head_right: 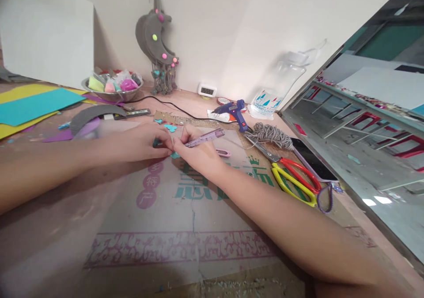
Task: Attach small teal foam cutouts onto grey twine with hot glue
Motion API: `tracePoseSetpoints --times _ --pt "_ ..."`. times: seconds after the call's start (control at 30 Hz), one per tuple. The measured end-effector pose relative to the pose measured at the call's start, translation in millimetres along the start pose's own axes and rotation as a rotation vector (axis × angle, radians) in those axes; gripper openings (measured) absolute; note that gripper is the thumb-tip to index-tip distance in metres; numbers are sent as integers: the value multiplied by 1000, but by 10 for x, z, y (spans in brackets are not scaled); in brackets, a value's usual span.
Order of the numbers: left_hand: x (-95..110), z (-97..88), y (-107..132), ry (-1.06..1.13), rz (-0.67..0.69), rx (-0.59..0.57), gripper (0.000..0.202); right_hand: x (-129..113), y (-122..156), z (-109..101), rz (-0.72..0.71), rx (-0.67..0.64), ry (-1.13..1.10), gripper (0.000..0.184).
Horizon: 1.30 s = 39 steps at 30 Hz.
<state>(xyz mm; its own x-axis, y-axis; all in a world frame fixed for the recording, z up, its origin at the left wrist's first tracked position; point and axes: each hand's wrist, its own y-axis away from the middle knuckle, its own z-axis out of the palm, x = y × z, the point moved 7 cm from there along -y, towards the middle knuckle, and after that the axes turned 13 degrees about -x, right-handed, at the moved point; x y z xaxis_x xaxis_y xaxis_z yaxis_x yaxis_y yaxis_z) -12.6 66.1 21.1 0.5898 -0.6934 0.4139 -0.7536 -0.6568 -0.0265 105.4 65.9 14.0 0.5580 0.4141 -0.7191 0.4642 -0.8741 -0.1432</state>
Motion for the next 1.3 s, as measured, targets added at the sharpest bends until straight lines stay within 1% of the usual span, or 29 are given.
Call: tracePoseSetpoints --times 0.1,0.2,0.3,0.5,0.7,1.0,1.13,1.3 --pt "-61 64 -22 15 -48 -72 17 -3 -6 -1 -6 15 13 26" --pt "-65 59 -37 35 -61 -79 16 17 -26 32 16 -21 13 23" --pt "-52 59 -34 59 -75 -95 16 17 -35 41 6 -30 18 22" --pt "-29 56 -20 49 -86 -110 16 -5 -42 51 -39 -41 37 22" --pt "-16 27 -16 31 -104 -92 15 1 -45 67 -16 -54 57 22" --pt "-7 36 -22 51 -106 -117 15 24 -38 86 36 -79 24 22" --pt "-9 35 -20 73 -98 -121 15 7 -40 77 60 -82 49 20" --pt "-8 35 -14 61 -95 -121 17 -15 -45 57 44 -78 57 19"
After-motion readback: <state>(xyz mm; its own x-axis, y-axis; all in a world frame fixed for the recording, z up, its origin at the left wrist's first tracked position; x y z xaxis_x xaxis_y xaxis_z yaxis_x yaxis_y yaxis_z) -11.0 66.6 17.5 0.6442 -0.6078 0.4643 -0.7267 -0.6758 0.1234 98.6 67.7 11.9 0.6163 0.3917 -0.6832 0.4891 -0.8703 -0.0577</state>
